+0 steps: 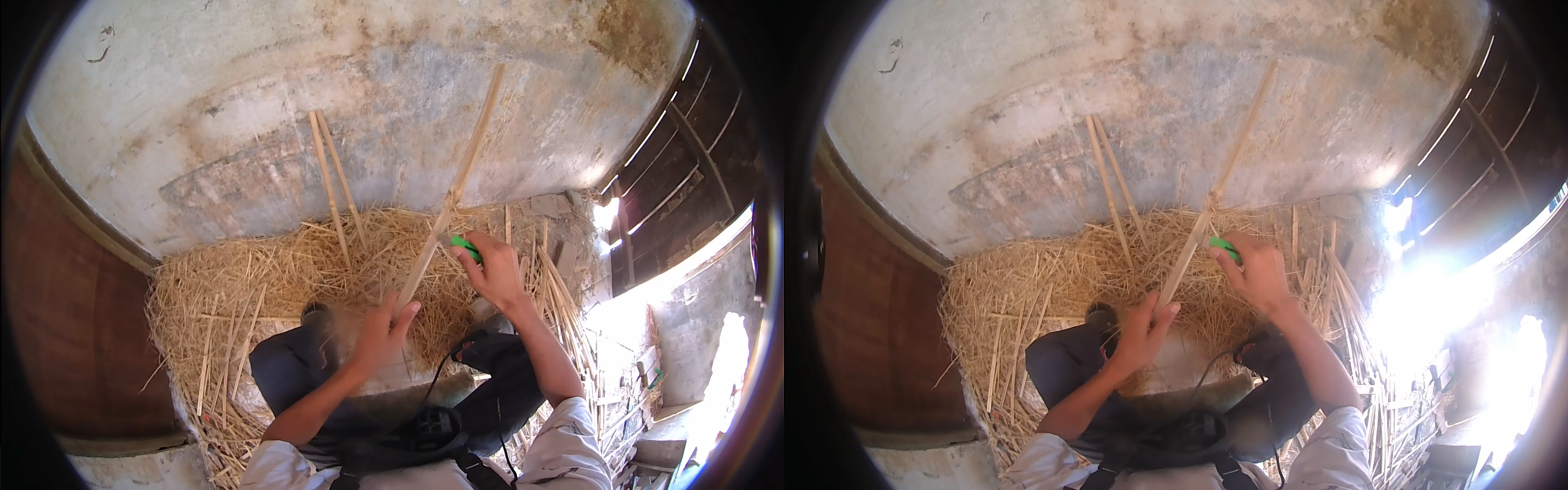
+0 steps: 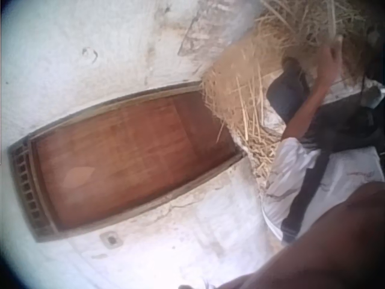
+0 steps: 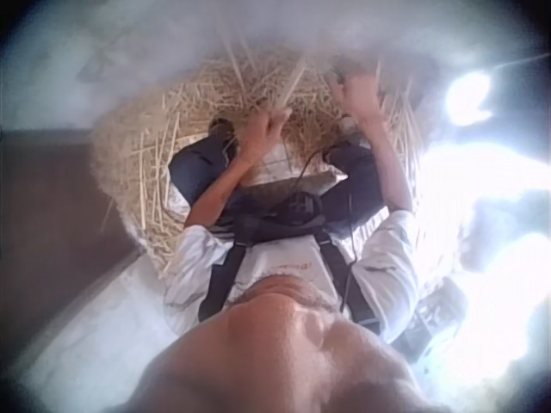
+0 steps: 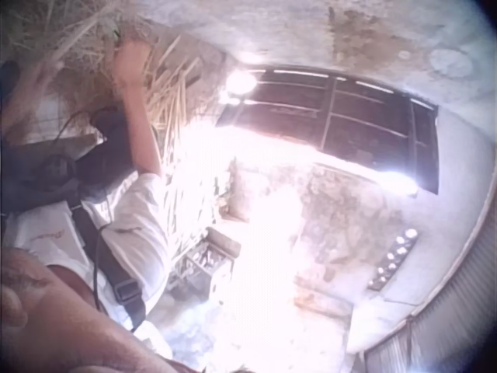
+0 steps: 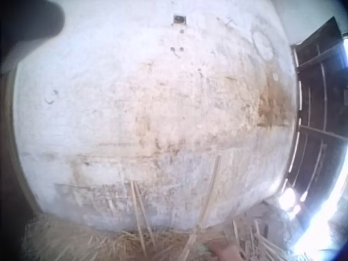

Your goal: The person uses a green-handled knife to shave and smooth the outer layer of a long bamboo stick by hand, rotating the stick and scraping it repeatedly.

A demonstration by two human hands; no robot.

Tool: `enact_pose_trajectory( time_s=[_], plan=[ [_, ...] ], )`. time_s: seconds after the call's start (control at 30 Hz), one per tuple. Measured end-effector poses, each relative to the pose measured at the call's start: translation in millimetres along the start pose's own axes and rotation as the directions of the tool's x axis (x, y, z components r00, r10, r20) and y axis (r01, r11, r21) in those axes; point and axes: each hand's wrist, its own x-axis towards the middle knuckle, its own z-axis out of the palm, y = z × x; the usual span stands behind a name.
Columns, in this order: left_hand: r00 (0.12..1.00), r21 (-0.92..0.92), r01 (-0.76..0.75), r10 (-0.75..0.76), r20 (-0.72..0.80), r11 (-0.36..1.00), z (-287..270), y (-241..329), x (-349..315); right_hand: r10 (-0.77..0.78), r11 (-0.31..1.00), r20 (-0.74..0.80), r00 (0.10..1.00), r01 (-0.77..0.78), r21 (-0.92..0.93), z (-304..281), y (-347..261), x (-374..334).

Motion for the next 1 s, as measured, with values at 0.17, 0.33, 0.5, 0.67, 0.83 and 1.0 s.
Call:
enact_pose_trajectory(
  time_s=[0.17, 0.33, 0.5, 0.67, 0.83, 1.0],
  plan=[
    [0.994, 0.013, -0.082, 0.083, -0.068, 0.997, 0, -1, 4, -0.168, 0.986, 0.085, 0.982, 0.169, -0.004, 27, -9, -20],
    [0.984, 0.019, -0.139, 0.14, -0.108, 0.99, 2, -7, 6, -0.175, 0.984, 0.139, 0.975, 0.18, -0.021, 34, -20, -26],
    [0.997, 0.077, -0.02, 0.026, -0.075, 0.997, -3, 3, 1, -0.07, 0.994, -0.008, 0.998, 0.069, -0.087, 22, -5, -8],
    [0.994, 0.098, -0.044, 0.054, -0.096, 0.994, 1, 4, -2, -0.062, 0.994, -0.105, 0.993, 0.052, -0.094, 13, 4, -1],
    [0.995, 0.131, -0.061, 0.071, -0.073, 0.989, 3, 7, -4, -0.008, 0.973, -0.103, 0.995, -0.017, -0.232, -10, 21, 21],
    [0.988, 0.13, -0.13, 0.14, -0.068, 0.983, 6, 1, -4, 0.035, 0.989, -0.099, 0.994, -0.049, -0.142, -10, 19, 12]
  ],
)
